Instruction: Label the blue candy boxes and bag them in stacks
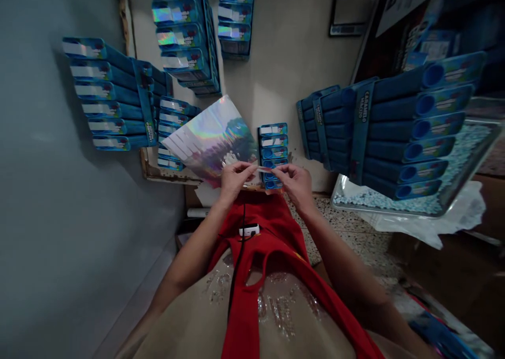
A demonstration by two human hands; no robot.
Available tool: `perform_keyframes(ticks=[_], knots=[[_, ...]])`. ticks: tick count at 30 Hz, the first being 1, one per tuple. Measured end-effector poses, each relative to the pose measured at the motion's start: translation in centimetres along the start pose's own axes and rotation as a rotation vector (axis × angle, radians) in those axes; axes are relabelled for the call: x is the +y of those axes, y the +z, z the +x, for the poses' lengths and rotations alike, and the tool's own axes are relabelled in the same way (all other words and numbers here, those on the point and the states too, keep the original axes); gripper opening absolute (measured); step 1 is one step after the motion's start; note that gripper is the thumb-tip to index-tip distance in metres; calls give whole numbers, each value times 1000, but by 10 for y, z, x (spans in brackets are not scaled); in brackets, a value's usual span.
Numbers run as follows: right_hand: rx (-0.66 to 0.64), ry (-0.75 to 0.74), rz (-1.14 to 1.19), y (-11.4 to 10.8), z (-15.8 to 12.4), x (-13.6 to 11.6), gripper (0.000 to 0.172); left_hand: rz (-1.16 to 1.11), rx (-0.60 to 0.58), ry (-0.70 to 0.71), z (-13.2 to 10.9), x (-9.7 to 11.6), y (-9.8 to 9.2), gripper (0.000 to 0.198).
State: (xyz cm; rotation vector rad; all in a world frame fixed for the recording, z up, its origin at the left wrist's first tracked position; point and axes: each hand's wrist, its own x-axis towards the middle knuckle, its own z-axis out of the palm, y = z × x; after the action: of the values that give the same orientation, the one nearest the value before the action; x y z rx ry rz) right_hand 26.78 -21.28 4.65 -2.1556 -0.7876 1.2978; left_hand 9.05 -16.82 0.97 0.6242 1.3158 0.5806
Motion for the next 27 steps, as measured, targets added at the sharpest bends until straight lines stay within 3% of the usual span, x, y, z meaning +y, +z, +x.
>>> perform_keyframes(ticks=[6,11,22,25,27], knots=[[134,-71,-288,-7,33,-7,32,-34,194,29,18,-16,30,32],[119,-78,-504,-4,54,-17,25,21,239,75,36,-21,35,29],[123,-82,-473,3,59,-8,27,-36,219,52,43,-27,34,28],[211,-24,-453,4,67,-2,31,-137,207,-12,48,-33,40,31],[300,35,-428,4,73,4,46,-257,239,-98,52,-38,46,32]])
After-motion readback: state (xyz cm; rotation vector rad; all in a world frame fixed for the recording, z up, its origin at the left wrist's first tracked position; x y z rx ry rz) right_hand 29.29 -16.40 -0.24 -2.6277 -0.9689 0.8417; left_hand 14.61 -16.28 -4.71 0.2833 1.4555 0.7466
